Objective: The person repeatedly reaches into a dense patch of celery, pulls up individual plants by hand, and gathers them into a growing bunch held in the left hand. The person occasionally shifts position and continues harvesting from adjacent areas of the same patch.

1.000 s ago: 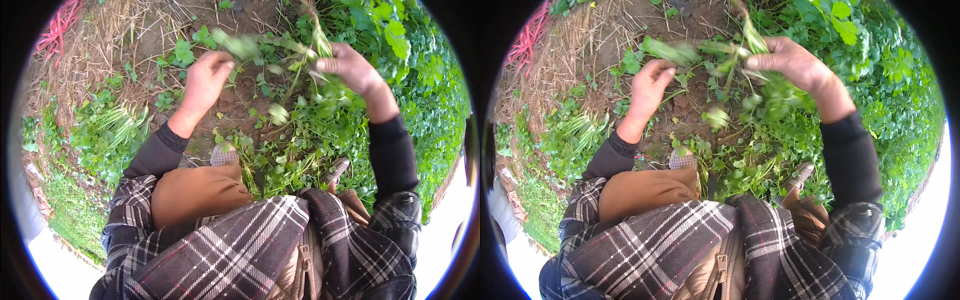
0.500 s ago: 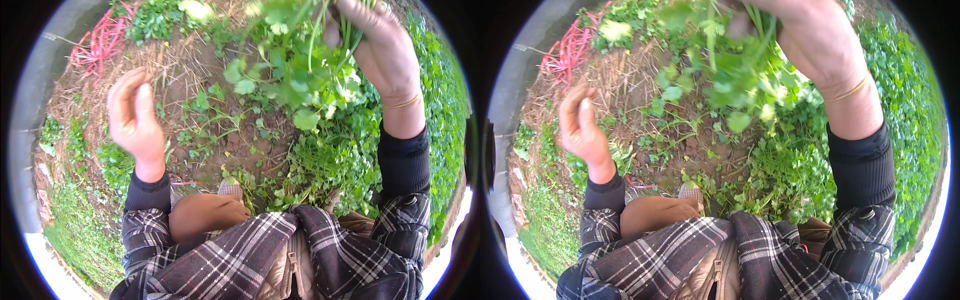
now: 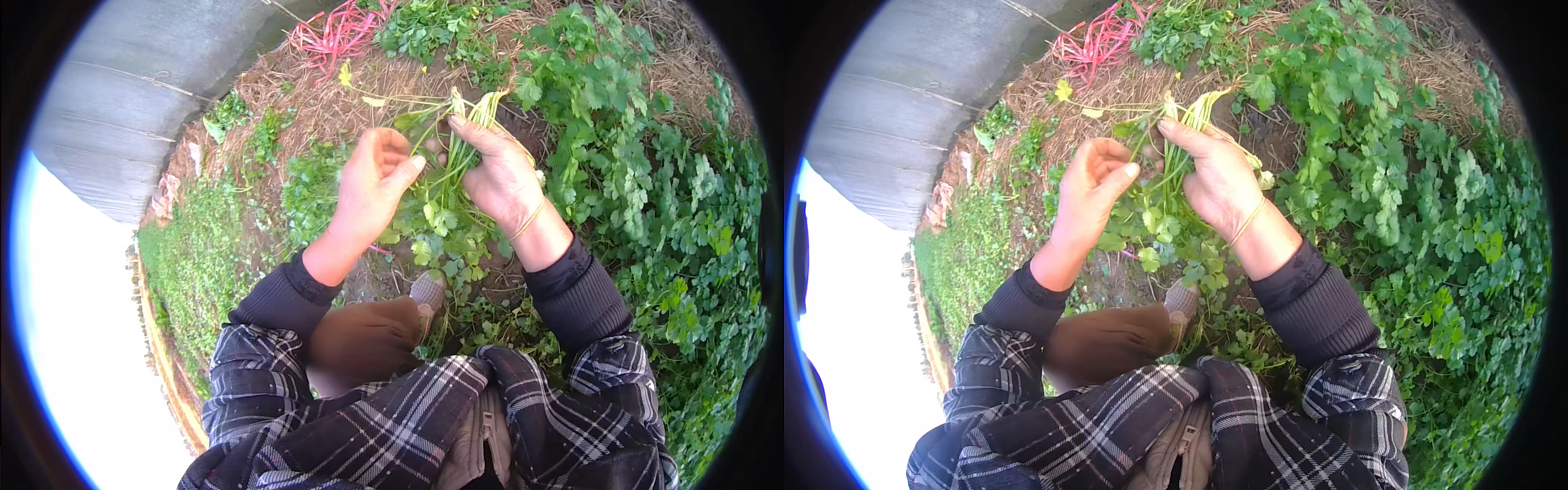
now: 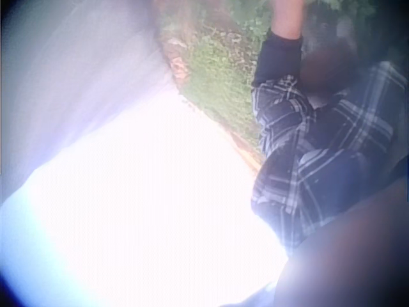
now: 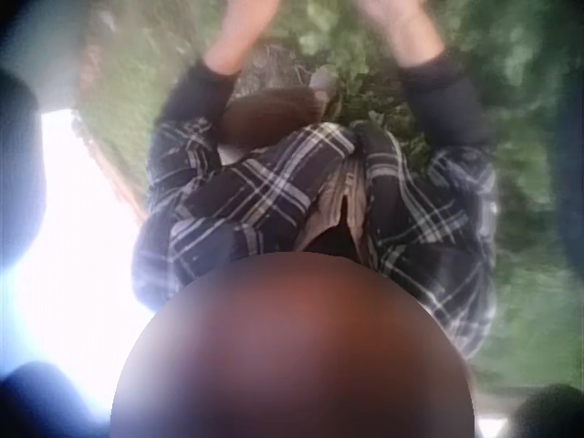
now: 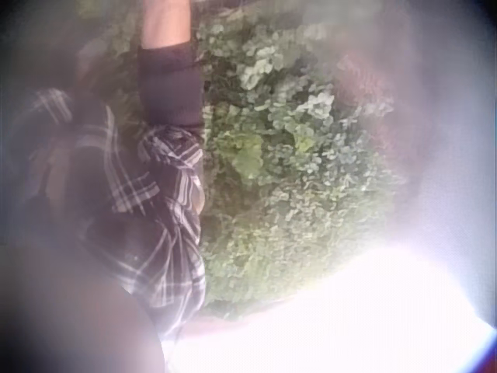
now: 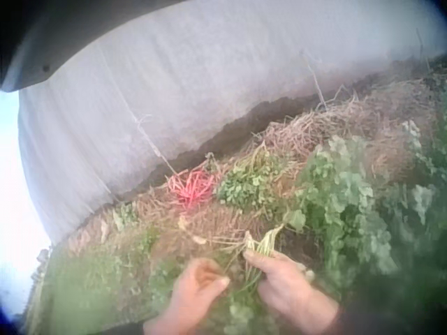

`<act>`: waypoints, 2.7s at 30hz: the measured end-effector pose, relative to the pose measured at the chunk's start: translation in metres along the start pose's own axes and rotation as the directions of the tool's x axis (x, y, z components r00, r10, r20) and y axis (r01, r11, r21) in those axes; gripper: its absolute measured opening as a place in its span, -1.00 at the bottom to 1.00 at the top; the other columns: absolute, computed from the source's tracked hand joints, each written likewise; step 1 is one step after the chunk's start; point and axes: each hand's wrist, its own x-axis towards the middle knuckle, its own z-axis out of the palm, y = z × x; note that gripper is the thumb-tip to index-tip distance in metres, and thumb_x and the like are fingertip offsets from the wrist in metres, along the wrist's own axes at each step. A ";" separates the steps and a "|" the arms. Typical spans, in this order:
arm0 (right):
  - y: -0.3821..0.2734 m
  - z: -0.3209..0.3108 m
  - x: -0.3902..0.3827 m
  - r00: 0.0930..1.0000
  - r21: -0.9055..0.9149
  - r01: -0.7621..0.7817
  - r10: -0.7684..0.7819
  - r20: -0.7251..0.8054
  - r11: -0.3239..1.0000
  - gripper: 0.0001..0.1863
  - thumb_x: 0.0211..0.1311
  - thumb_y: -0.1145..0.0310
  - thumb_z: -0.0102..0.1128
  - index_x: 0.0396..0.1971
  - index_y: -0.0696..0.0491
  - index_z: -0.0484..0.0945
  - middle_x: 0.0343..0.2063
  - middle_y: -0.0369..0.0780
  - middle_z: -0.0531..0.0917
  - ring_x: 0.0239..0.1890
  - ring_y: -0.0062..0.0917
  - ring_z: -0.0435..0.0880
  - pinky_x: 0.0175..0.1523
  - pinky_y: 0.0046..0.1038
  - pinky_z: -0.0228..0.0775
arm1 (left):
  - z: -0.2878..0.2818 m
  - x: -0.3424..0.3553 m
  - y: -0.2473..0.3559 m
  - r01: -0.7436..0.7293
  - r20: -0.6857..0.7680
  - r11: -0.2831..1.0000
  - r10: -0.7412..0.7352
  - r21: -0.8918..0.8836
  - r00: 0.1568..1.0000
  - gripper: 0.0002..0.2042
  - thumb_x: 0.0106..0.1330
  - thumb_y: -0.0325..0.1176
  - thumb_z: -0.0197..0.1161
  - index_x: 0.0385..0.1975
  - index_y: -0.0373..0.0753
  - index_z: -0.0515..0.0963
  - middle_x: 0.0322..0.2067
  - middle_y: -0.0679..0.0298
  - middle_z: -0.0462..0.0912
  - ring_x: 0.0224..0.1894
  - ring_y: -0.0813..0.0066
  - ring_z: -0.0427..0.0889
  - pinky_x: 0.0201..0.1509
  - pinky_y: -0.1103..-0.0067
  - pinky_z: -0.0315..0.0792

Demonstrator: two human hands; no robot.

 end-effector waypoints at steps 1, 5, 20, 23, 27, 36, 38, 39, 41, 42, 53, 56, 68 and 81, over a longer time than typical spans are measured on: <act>-0.002 -0.016 -0.011 0.999 0.036 -0.034 0.035 -0.023 0.999 -0.80 0.20 0.40 0.06 -0.20 0.12 0.49 -0.30 -0.26 0.58 -0.27 -0.51 0.53 -0.18 -0.48 0.32 | 0.016 -0.009 0.002 0.130 0.046 0.990 -0.127 -0.063 0.991 -0.70 0.10 -0.44 0.25 -0.21 -0.38 0.36 -0.32 0.24 0.48 -0.30 0.52 0.48 -0.21 0.62 0.40; -0.013 -0.075 -0.052 0.984 0.146 -0.155 0.166 -0.064 0.977 -0.83 0.18 0.42 0.08 -0.24 0.13 0.49 -0.33 -0.26 0.57 -0.31 -0.47 0.54 -0.20 -0.48 0.35 | 0.078 -0.043 0.014 0.016 -0.062 0.972 -0.002 0.233 0.998 -0.72 0.07 -0.47 0.26 -0.22 -0.35 0.42 -0.35 0.23 0.49 -0.35 0.51 0.49 -0.26 0.61 0.41; -0.050 -0.188 -0.085 0.959 0.019 -0.255 0.255 -0.120 0.967 -0.81 0.13 0.46 0.13 -0.24 0.15 0.50 -0.31 -0.30 0.57 -0.27 -0.58 0.52 -0.12 -0.53 0.35 | 0.192 -0.063 -0.016 0.023 -0.305 0.997 0.002 0.079 0.952 -0.90 0.16 -0.51 0.20 -0.35 -0.36 0.53 -0.48 0.35 0.54 -0.50 0.72 0.44 -0.44 0.73 0.34; -0.058 -0.204 -0.076 0.942 0.041 -0.274 0.277 -0.189 0.961 -0.80 0.13 0.43 0.14 -0.24 0.14 0.50 -0.35 -0.31 0.56 -0.34 -0.55 0.53 -0.21 -0.49 0.38 | 0.189 -0.067 -0.017 0.087 -0.309 0.993 -0.060 0.074 0.949 -0.90 0.21 -0.48 0.16 -0.34 -0.36 0.49 -0.47 0.32 0.54 -0.44 0.65 0.49 -0.28 0.69 0.40; -0.051 -0.201 -0.080 0.957 0.005 -0.267 0.265 -0.121 0.964 -0.80 0.13 0.43 0.14 -0.24 0.16 0.51 -0.34 -0.29 0.57 -0.31 -0.57 0.52 -0.19 -0.50 0.37 | 0.201 -0.065 -0.033 0.216 -0.153 0.963 -0.192 0.159 0.969 -0.86 0.19 -0.42 0.21 -0.35 -0.36 0.49 -0.50 0.36 0.53 -0.47 0.71 0.45 -0.38 0.72 0.37; -0.022 -0.182 -0.102 0.958 -0.138 -0.285 0.277 -0.070 0.949 -0.76 0.10 0.39 0.20 -0.23 0.15 0.50 -0.32 -0.28 0.57 -0.27 -0.63 0.50 -0.13 -0.54 0.35 | 0.192 -0.078 -0.041 0.379 -0.222 0.923 -0.385 -0.072 0.896 -0.88 0.13 -0.42 0.23 -0.45 -0.35 0.52 -0.60 0.36 0.51 -0.60 0.70 0.43 -0.53 0.73 0.34; -0.022 -0.180 -0.106 0.959 -0.127 -0.279 0.271 -0.078 0.952 -0.76 0.10 0.39 0.20 -0.23 0.16 0.50 -0.32 -0.28 0.57 -0.28 -0.63 0.51 -0.14 -0.54 0.37 | 0.189 -0.082 -0.039 0.326 -0.229 0.937 -0.346 -0.122 0.910 -0.83 0.10 -0.43 0.26 -0.39 -0.38 0.49 -0.57 0.34 0.51 -0.57 0.69 0.45 -0.53 0.75 0.33; -0.022 -0.178 -0.108 0.959 -0.137 -0.282 0.275 -0.071 0.949 -0.76 0.10 0.39 0.19 -0.24 0.17 0.50 -0.33 -0.29 0.57 -0.29 -0.63 0.51 -0.17 -0.55 0.39 | 0.190 -0.083 -0.039 0.289 -0.230 0.954 -0.301 -0.085 0.926 -0.82 0.10 -0.43 0.27 -0.37 -0.38 0.49 -0.56 0.33 0.51 -0.57 0.69 0.45 -0.54 0.75 0.33; -0.020 -0.173 -0.111 0.961 -0.154 -0.274 0.266 -0.073 0.949 -0.76 0.10 0.39 0.20 -0.24 0.16 0.51 -0.34 -0.29 0.57 -0.30 -0.63 0.51 -0.18 -0.56 0.38 | 0.189 -0.084 -0.039 0.197 -0.163 0.980 -0.190 0.026 0.968 -0.81 0.11 -0.44 0.25 -0.32 -0.37 0.47 -0.53 0.31 0.52 -0.59 0.63 0.47 -0.55 0.73 0.34; -0.019 -0.171 -0.113 0.963 -0.162 -0.270 0.264 -0.058 0.949 -0.76 0.10 0.39 0.20 -0.24 0.16 0.51 -0.34 -0.29 0.57 -0.30 -0.63 0.51 -0.18 -0.56 0.38 | 0.188 -0.084 -0.040 0.274 -0.190 0.962 -0.268 0.002 0.944 -0.81 0.11 -0.45 0.25 -0.32 -0.37 0.47 -0.53 0.31 0.53 -0.59 0.63 0.47 -0.55 0.73 0.34; -0.045 -0.223 -0.093 0.945 0.003 -0.184 0.178 -0.275 0.983 -0.78 0.16 0.42 0.11 -0.20 0.15 0.50 -0.30 -0.26 0.58 -0.29 -0.52 0.56 -0.17 -0.44 0.45 | 0.170 -0.092 -0.006 0.027 -0.381 0.995 -0.062 -0.098 0.923 -0.89 0.13 -0.56 0.19 -0.34 -0.37 0.49 -0.51 0.30 0.54 -0.53 0.64 0.50 -0.46 0.73 0.41; -0.049 -0.235 -0.088 0.950 -0.019 -0.177 0.166 -0.266 0.984 -0.78 0.19 0.40 0.08 -0.18 0.16 0.49 -0.26 -0.25 0.58 -0.26 -0.51 0.56 -0.16 -0.44 0.45 | 0.148 -0.103 0.004 0.069 -0.325 0.981 -0.006 0.184 0.946 -0.85 0.11 -0.52 0.23 -0.33 -0.37 0.49 -0.48 0.26 0.55 -0.47 0.55 0.53 -0.37 0.66 0.43; 0.002 -0.169 -0.127 0.971 -0.043 -0.238 0.237 -0.032 0.970 -0.74 0.16 0.37 0.15 -0.16 0.12 0.50 -0.25 -0.31 0.56 -0.14 -0.64 0.44 -0.01 -0.54 0.24 | 0.185 -0.118 -0.050 0.260 0.049 0.933 -0.280 0.249 0.959 -0.63 0.13 -0.31 0.27 -0.14 -0.40 0.42 -0.31 0.21 0.55 -0.24 0.52 0.52 -0.13 0.57 0.39; 0.004 -0.167 -0.137 0.972 -0.446 -0.181 0.091 -0.215 0.877 -0.64 0.10 0.24 0.23 -0.19 0.18 0.48 -0.40 -0.34 0.55 -0.38 -0.68 0.47 -0.23 -0.63 0.32 | 0.167 -0.118 -0.041 0.327 -0.050 0.907 -0.351 -0.265 0.935 -0.81 0.16 -0.38 0.22 -0.29 -0.31 0.44 -0.46 0.40 0.51 -0.47 0.70 0.41 -0.40 0.69 0.32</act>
